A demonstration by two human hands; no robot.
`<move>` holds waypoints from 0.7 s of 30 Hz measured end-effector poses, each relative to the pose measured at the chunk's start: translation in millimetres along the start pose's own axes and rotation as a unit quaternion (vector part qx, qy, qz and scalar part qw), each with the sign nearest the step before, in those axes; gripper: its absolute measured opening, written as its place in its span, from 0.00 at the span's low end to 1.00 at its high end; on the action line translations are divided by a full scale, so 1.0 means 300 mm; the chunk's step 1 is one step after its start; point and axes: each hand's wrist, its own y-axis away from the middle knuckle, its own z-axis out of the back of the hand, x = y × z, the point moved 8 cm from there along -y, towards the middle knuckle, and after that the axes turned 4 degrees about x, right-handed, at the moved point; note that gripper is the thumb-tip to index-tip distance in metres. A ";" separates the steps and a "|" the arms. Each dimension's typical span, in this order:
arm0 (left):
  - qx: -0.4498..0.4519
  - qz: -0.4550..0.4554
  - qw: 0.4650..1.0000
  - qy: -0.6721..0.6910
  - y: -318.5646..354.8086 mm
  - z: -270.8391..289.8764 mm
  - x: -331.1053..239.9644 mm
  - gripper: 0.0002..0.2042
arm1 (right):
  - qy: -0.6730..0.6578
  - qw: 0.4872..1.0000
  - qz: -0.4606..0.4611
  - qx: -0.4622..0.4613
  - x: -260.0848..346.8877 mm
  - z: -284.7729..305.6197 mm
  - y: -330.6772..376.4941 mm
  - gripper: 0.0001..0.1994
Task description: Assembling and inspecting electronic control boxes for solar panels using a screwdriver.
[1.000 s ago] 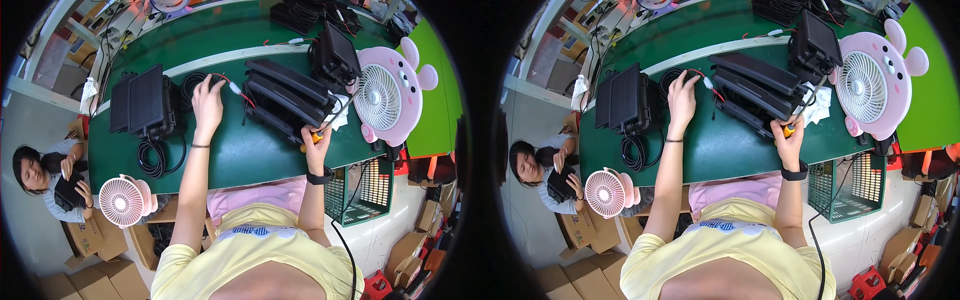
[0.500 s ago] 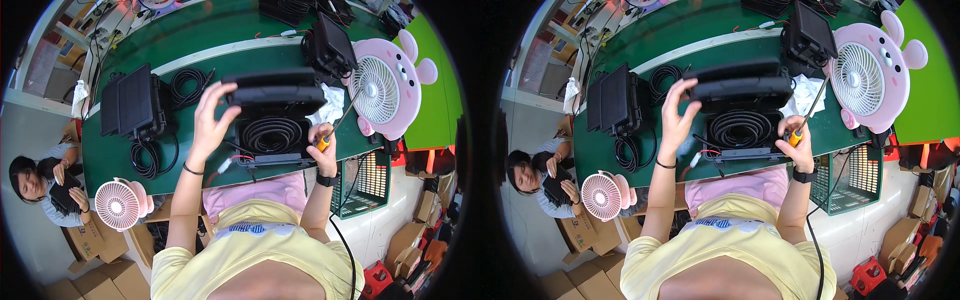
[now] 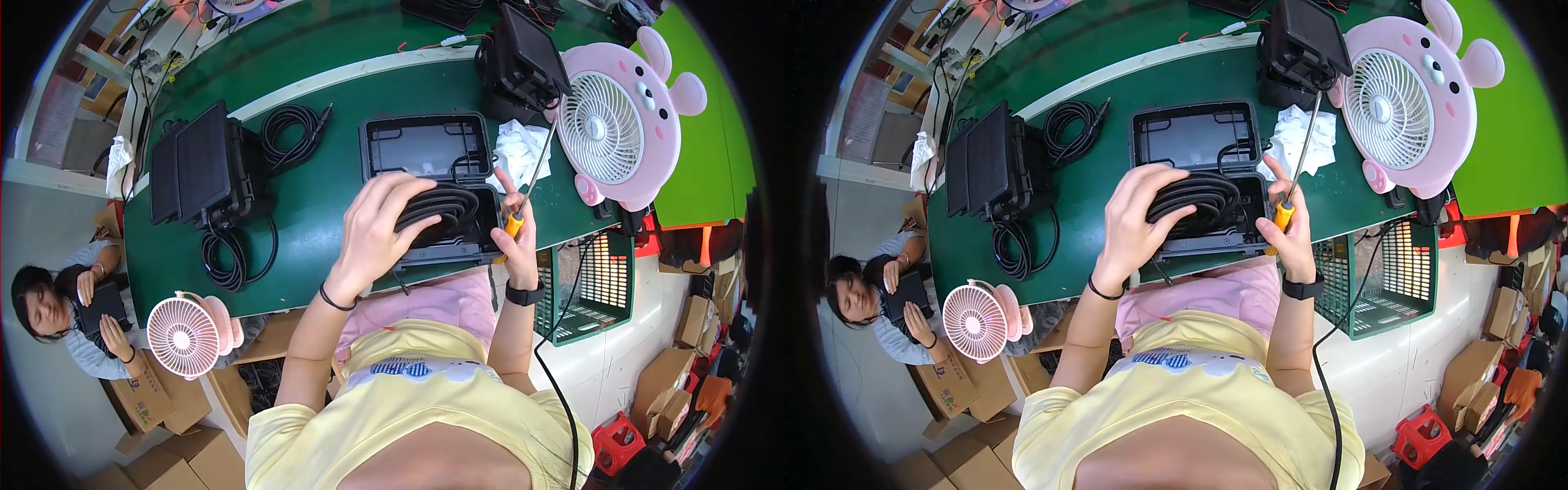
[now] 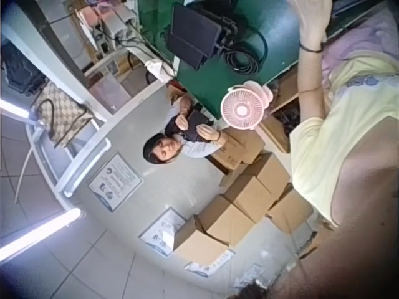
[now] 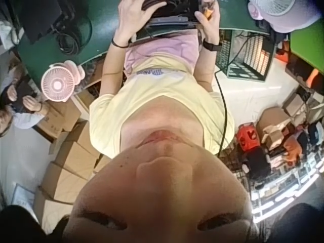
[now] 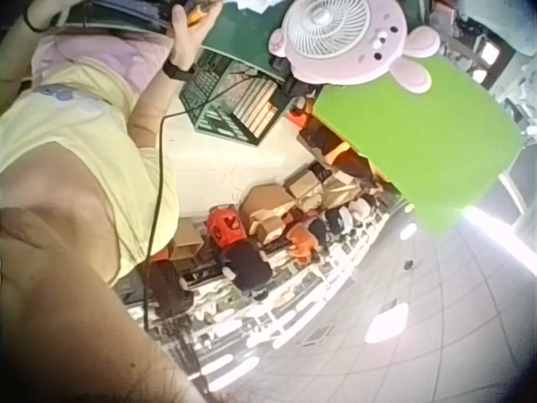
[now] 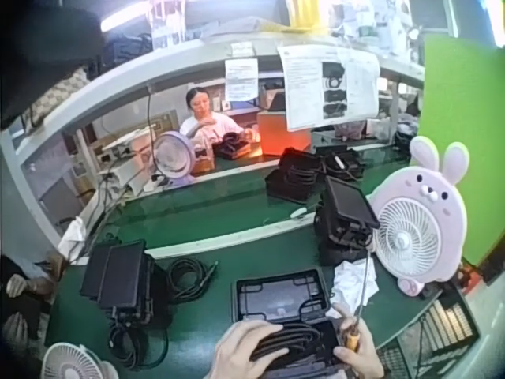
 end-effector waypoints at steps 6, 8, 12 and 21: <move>-0.369 -0.036 0.908 -0.194 0.233 0.277 -0.093 0.23 | 0.024 0.999 0.010 0.025 0.004 0.017 0.009 0.22; -0.409 -0.058 0.846 -0.337 0.307 0.322 -0.114 0.20 | 0.022 0.999 0.010 0.031 -0.001 0.008 0.003 0.22; -0.160 0.072 0.865 -0.470 0.293 0.258 -0.034 0.21 | 0.023 0.999 -0.001 0.030 0.001 0.009 -0.004 0.22; 0.022 -0.040 0.970 -0.240 0.327 0.090 -0.027 0.25 | 0.026 1.000 -0.005 0.013 -0.001 0.008 -0.012 0.22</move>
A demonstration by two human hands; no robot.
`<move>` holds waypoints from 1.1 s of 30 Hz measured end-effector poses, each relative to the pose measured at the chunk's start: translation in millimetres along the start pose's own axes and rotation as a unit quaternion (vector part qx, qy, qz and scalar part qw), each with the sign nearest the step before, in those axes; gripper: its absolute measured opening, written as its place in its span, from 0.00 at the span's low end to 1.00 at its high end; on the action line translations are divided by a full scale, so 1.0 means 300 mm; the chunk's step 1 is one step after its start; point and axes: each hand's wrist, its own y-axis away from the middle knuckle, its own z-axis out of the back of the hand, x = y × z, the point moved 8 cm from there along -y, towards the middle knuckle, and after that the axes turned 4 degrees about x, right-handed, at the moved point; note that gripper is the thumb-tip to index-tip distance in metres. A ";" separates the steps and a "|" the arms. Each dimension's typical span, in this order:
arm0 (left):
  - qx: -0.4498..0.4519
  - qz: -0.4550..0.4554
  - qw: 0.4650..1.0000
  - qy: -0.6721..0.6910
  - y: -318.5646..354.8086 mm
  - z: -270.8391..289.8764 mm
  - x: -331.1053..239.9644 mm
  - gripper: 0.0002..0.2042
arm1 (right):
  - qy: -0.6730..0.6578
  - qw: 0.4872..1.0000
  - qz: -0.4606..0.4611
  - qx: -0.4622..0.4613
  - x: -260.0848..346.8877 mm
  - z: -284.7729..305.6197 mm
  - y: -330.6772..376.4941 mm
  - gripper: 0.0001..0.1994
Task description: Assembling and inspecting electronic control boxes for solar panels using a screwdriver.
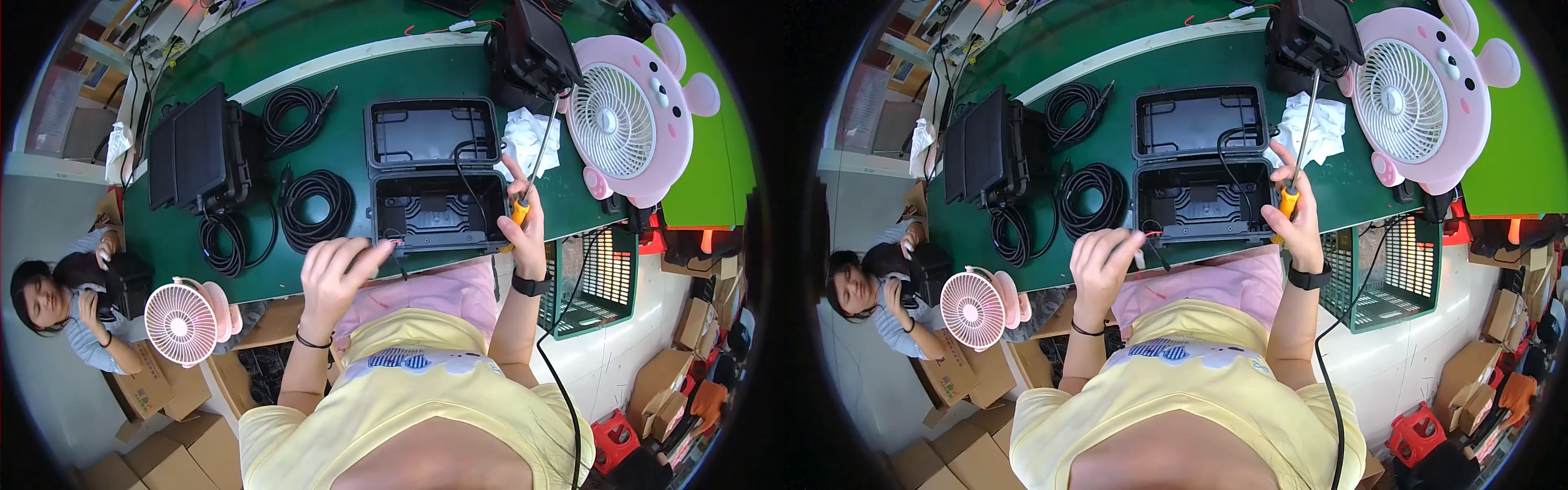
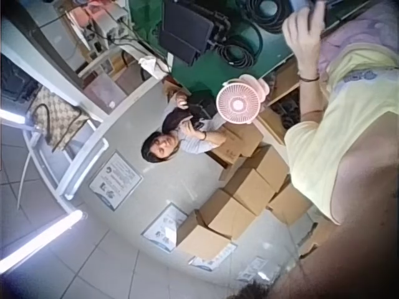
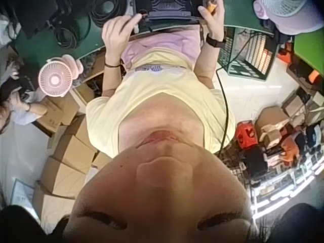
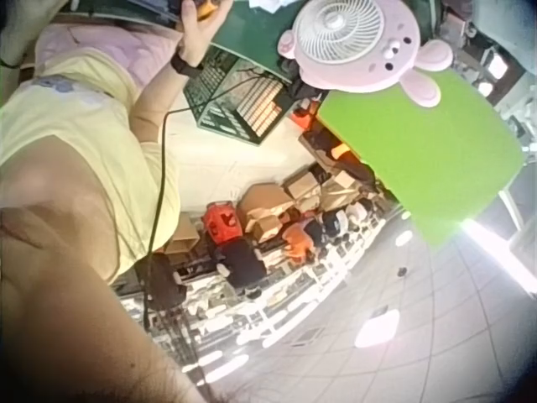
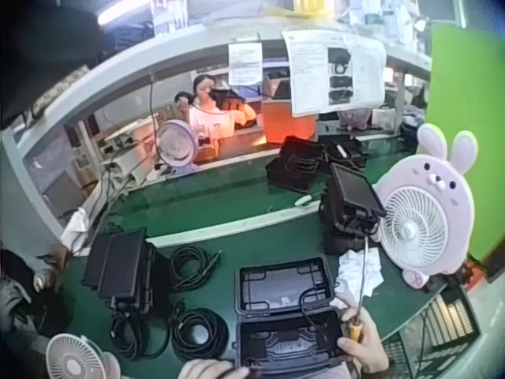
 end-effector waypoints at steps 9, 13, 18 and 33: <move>0.053 -0.161 0.986 -0.011 -0.080 -0.071 -0.107 0.11 | -0.008 1.000 0.000 0.019 -0.001 0.000 0.007 0.21; -0.025 0.046 0.973 0.225 -0.136 -0.038 0.004 0.02 | -0.015 1.000 0.000 0.021 0.005 -0.009 0.004 0.21; 0.077 0.262 0.841 0.467 -0.172 -0.112 0.122 0.13 | -0.017 0.999 0.007 0.031 -0.001 -0.004 0.007 0.21; 0.059 0.214 0.675 0.704 -0.172 -0.131 0.158 0.39 | -0.006 1.000 0.009 0.025 0.007 -0.005 0.001 0.20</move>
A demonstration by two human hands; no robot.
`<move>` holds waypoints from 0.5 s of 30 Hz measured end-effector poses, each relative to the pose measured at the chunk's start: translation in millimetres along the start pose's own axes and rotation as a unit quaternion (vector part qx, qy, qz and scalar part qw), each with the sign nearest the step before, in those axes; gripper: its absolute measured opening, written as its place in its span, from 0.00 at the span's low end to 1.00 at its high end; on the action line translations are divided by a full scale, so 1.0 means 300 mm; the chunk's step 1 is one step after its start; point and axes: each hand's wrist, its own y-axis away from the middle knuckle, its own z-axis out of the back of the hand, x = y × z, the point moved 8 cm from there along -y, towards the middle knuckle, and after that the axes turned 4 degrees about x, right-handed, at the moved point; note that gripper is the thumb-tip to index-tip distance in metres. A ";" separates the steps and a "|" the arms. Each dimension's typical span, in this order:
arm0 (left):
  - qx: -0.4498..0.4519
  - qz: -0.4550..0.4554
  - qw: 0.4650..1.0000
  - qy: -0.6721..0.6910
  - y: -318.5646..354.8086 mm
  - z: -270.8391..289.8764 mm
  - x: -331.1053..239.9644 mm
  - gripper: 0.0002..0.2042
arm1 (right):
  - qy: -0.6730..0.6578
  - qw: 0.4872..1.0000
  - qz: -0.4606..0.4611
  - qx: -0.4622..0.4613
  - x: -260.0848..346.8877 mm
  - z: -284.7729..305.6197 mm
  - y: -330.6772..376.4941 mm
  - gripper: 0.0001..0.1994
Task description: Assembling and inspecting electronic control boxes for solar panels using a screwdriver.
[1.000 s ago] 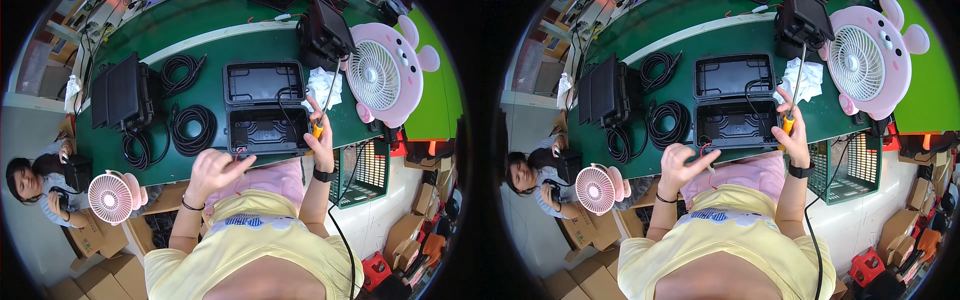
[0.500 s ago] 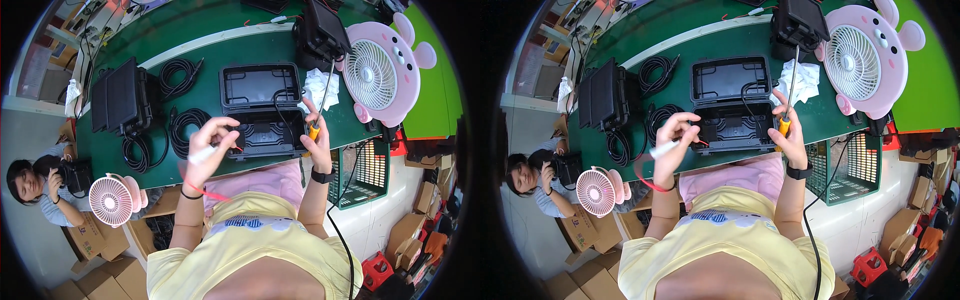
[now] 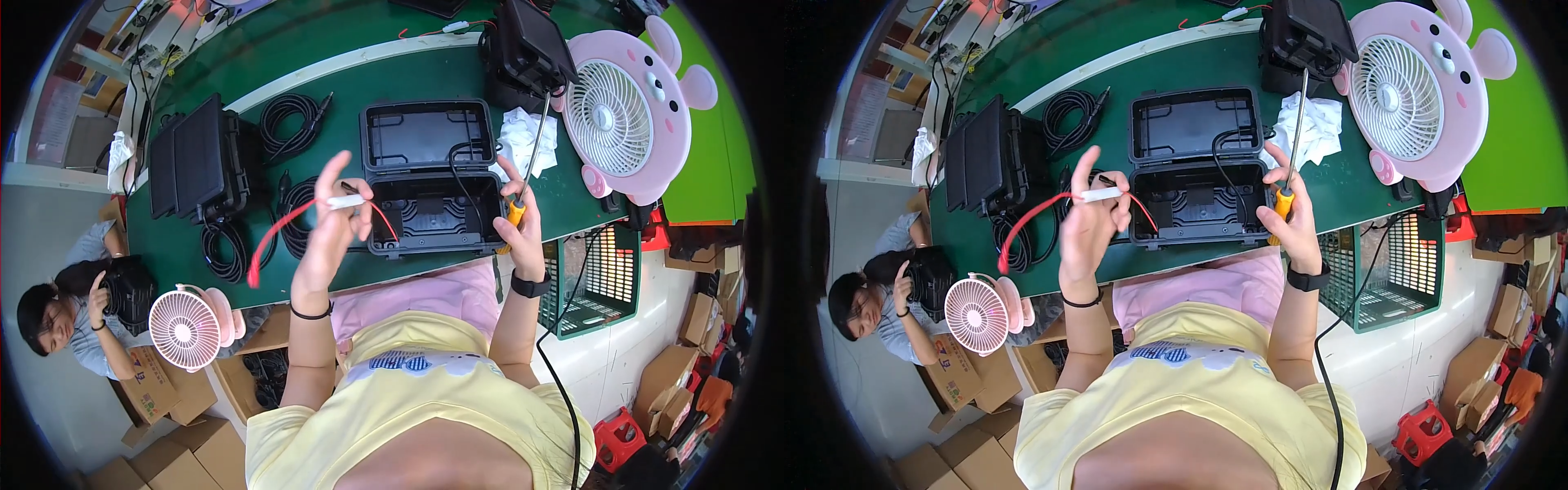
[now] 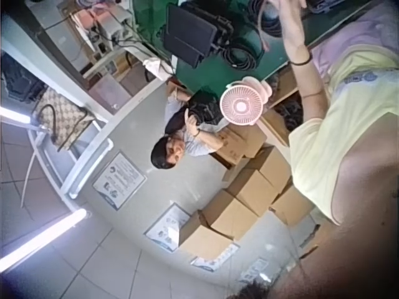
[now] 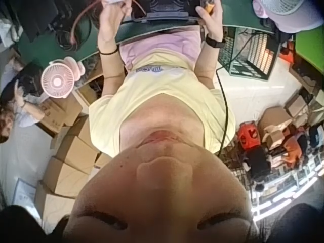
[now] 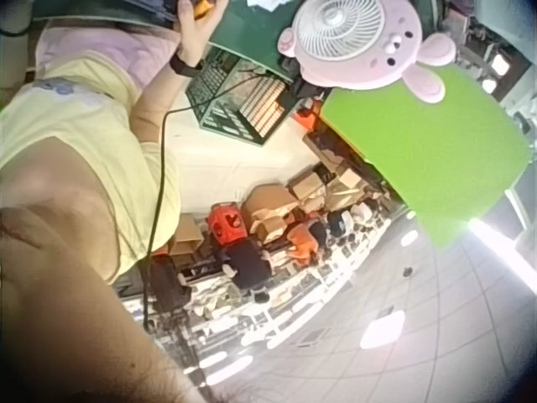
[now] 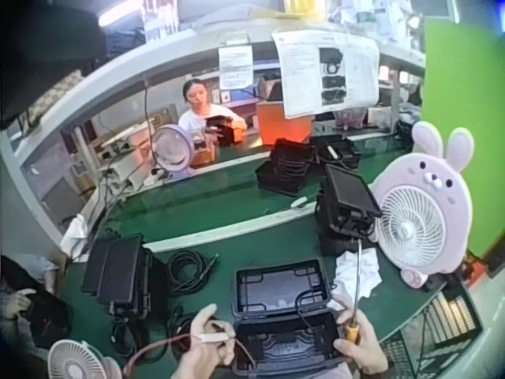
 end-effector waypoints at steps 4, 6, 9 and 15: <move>-0.104 -0.034 0.813 -0.572 -0.031 -0.074 -0.088 0.11 | 0.002 1.000 -0.007 -0.005 -0.003 0.001 0.004 0.20; -0.080 -0.027 0.760 -0.645 -0.045 -0.104 -0.079 0.08 | -0.004 1.000 -0.011 -0.003 -0.010 0.001 0.008 0.20; -0.051 -0.082 0.708 -0.699 -0.037 -0.153 -0.094 0.08 | 0.005 1.000 -0.018 -0.011 -0.006 -0.003 0.006 0.20; 0.041 -0.060 0.747 -0.661 -0.077 -0.201 -0.046 0.13 | 0.009 1.000 -0.005 0.000 -0.006 0.000 0.006 0.20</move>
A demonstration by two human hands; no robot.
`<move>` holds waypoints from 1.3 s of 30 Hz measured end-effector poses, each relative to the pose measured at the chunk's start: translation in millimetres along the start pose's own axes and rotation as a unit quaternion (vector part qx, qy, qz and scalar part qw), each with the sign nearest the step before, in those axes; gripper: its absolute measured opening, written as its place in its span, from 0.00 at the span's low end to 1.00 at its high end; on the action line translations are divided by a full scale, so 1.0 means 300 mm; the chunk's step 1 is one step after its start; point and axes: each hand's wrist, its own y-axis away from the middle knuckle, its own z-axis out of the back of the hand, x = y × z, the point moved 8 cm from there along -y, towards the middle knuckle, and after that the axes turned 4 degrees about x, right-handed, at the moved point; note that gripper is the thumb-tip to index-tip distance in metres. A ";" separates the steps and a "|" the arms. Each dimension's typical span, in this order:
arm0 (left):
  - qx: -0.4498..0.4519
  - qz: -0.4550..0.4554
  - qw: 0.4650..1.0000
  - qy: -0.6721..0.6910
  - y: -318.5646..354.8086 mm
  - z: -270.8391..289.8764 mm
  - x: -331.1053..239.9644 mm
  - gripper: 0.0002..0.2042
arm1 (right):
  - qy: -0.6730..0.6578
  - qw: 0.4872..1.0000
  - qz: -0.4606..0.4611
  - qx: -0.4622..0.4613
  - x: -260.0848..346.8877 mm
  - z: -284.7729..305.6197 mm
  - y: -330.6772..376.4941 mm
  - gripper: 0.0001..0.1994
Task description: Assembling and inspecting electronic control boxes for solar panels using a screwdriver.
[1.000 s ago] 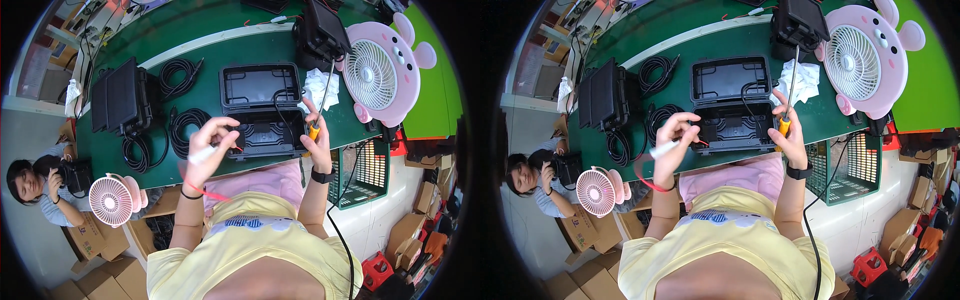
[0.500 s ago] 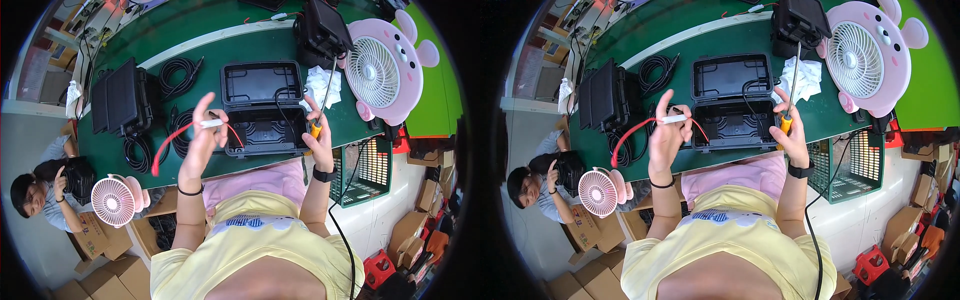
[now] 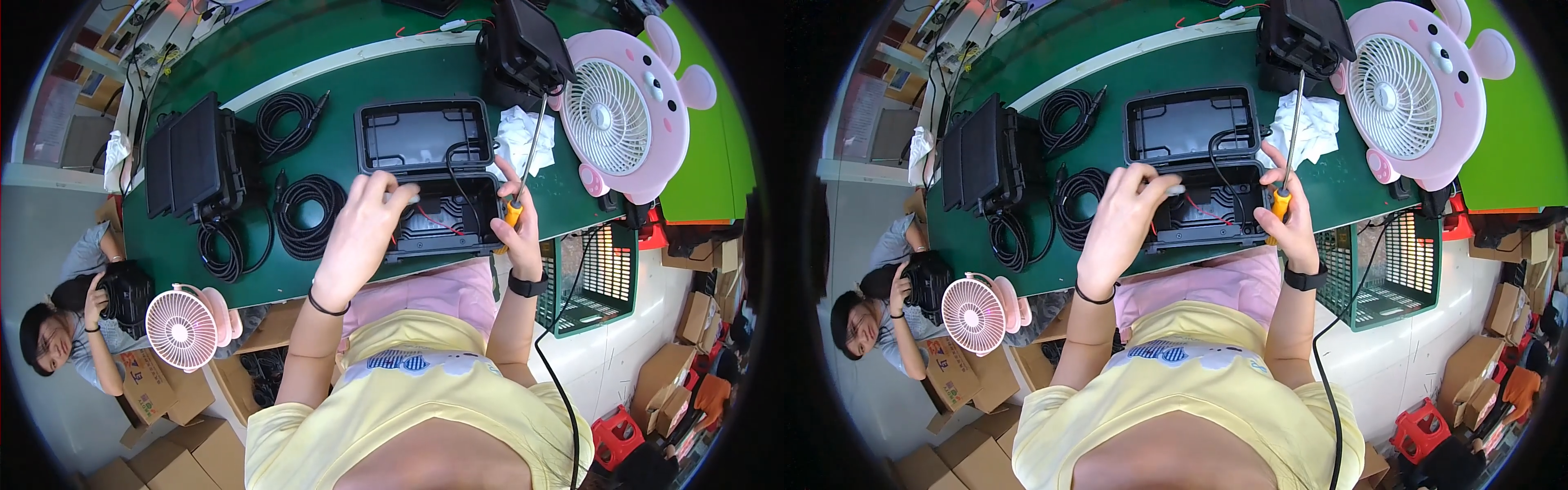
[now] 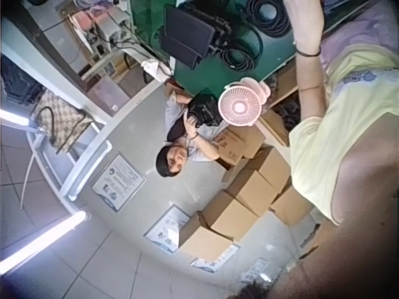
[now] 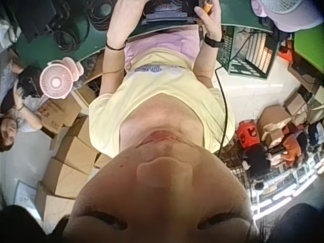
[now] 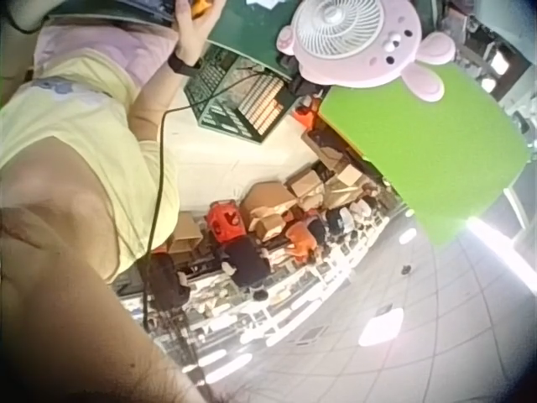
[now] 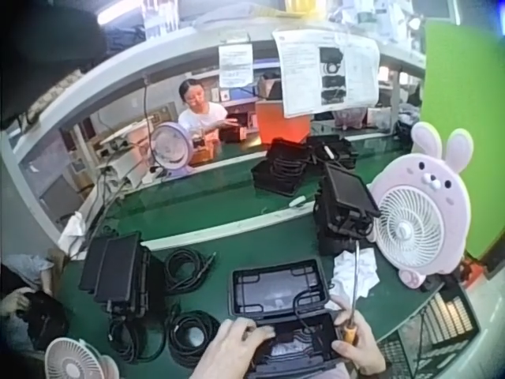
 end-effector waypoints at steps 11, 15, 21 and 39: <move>0.127 -0.035 0.991 -0.010 0.011 -0.163 -0.148 0.37 | -0.074 0.994 -0.052 -0.061 0.002 0.044 -0.025 0.15; 0.097 -0.061 0.990 -0.082 0.021 -0.175 -0.152 0.34 | 0.032 0.990 -0.059 -0.121 0.054 0.076 -0.167 0.06; 0.043 -0.101 0.982 -0.156 0.044 -0.189 -0.168 0.35 | 0.207 0.976 0.017 -0.058 0.041 0.040 -0.349 0.07; 0.169 -0.010 0.985 -0.018 -0.105 -0.126 -0.068 0.29 | 0.051 0.988 0.082 -0.117 0.266 0.001 -0.213 0.17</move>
